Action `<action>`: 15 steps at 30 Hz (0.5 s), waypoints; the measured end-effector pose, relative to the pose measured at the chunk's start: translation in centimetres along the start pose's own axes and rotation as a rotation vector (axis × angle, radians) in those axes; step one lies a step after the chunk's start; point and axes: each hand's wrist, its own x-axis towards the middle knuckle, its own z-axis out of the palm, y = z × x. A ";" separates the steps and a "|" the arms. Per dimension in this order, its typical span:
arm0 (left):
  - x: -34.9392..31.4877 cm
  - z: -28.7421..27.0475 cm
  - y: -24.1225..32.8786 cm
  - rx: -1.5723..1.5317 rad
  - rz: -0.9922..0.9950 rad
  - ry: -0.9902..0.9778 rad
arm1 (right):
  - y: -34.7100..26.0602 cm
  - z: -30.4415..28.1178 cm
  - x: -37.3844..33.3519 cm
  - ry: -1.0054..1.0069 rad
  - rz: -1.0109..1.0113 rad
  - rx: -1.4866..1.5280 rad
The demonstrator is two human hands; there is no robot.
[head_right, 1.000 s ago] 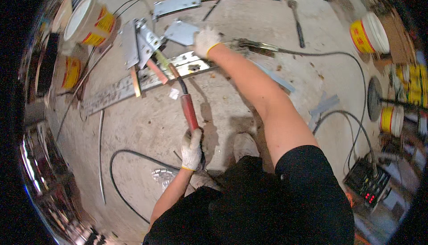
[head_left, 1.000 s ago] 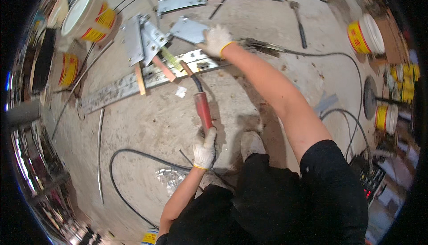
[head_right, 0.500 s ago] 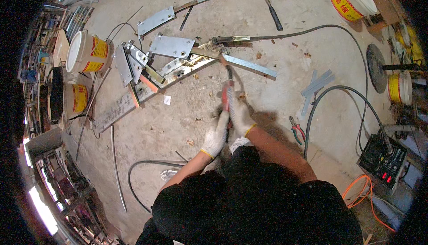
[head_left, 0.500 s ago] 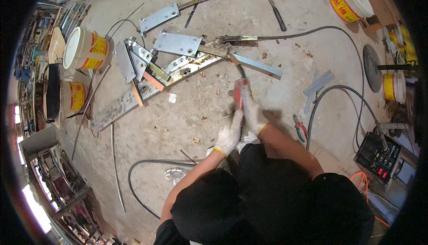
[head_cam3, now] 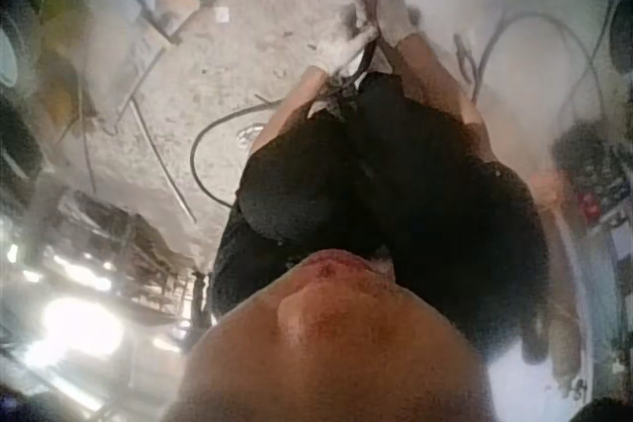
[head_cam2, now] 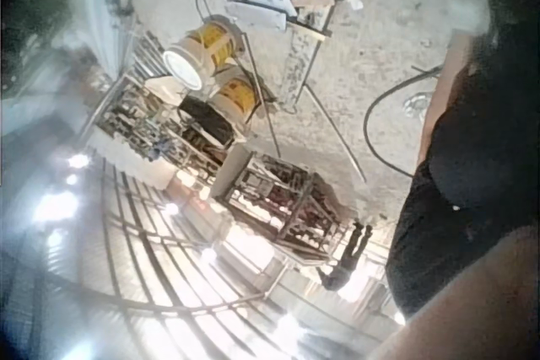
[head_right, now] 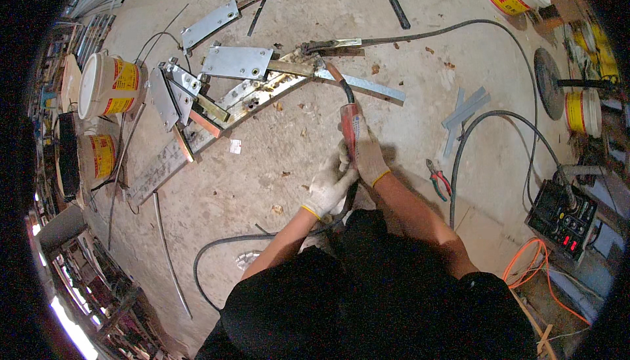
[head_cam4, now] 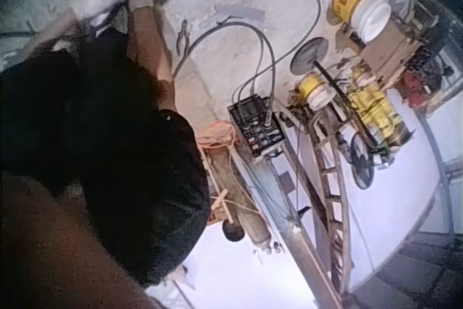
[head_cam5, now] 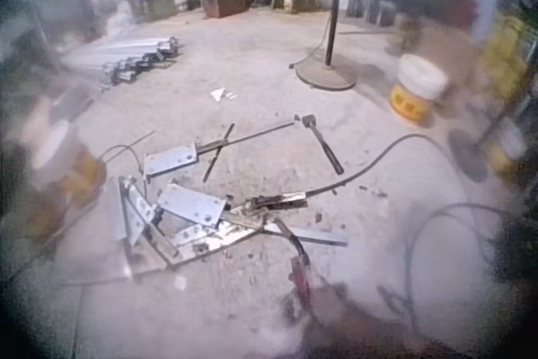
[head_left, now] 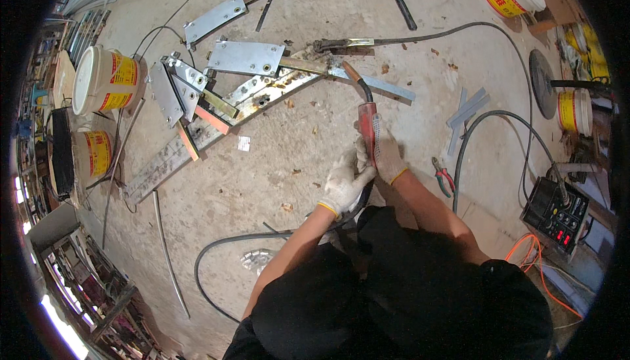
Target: The person sits on the floor and welds a metal bar to a larger metal frame using a welding torch. They adjust the metal pieces and the welding machine settings during the process.
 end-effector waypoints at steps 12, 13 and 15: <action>1.3 -2.5 2.9 -0.103 -0.119 -0.040 | 1.5 -0.4 1.4 0.070 -0.122 -0.062; 2.3 -2.3 1.9 -0.312 -0.082 0.040 | 1.6 0.0 1.3 0.062 -0.168 -0.096; 5.8 -0.8 -0.2 -0.694 -0.068 0.150 | 1.2 0.4 0.4 0.095 -0.155 0.032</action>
